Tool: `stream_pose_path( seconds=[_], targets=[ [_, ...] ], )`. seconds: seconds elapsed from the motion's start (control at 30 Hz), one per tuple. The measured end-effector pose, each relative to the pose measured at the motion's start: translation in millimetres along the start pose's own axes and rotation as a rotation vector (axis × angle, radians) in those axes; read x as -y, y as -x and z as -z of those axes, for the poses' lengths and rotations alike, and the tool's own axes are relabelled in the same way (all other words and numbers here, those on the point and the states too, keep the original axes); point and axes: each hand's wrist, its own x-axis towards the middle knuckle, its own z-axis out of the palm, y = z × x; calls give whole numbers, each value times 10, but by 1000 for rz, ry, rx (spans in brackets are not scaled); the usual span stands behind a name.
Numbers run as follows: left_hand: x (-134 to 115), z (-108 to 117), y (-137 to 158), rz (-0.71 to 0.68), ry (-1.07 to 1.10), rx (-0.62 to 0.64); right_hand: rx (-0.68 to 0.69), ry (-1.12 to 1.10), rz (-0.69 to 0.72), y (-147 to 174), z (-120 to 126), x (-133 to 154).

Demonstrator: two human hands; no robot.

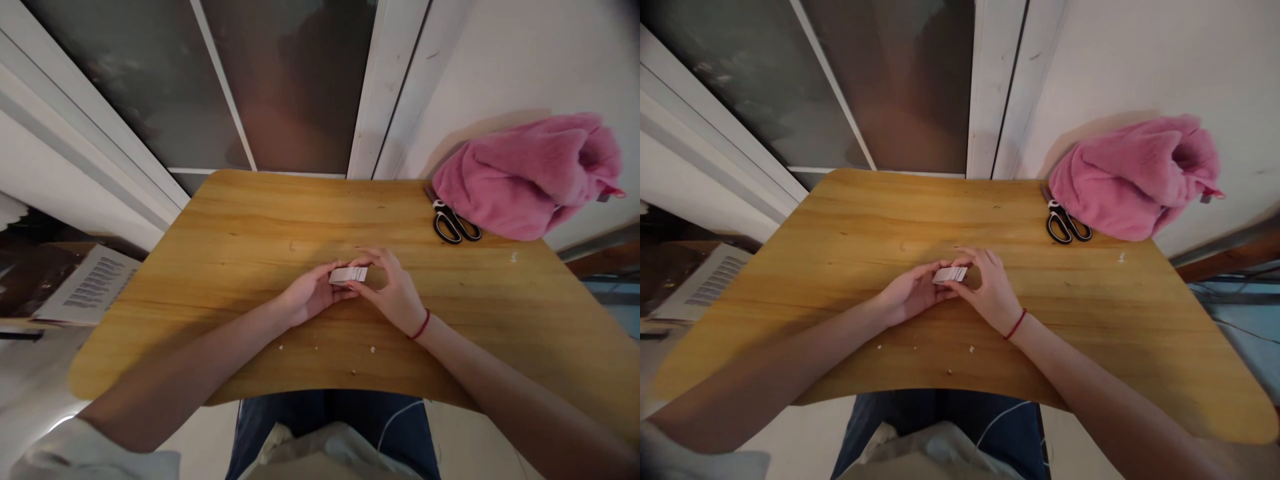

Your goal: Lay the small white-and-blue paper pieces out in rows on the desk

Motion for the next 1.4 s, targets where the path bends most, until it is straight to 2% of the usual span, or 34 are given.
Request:
stream_pose_path(
  seconds=[0.23, 0.5, 0.7, 0.93, 1.23, 1.4],
  targets=[
    [5, 20, -4, 1, 14, -58, 0, -16, -8, 0, 9, -17],
    [-15, 41, -10, -45, -43, -65, 6, -25, -37, -14, 52, -32],
    [-31, 30, -16, -75, -58, -138, -59, -8, -32, -31, 102, -54],
    [-34, 19, -7, -73, -67, -137, -183, 9, -7, -31, 135, -8],
    [0, 13, -2, -13, 1, -9, -31, -19, -42, 8, -22, -1],
    [17, 17, -6, -17, 8, -42, -10, -25, -35, 4, -25, -1]
  ],
)
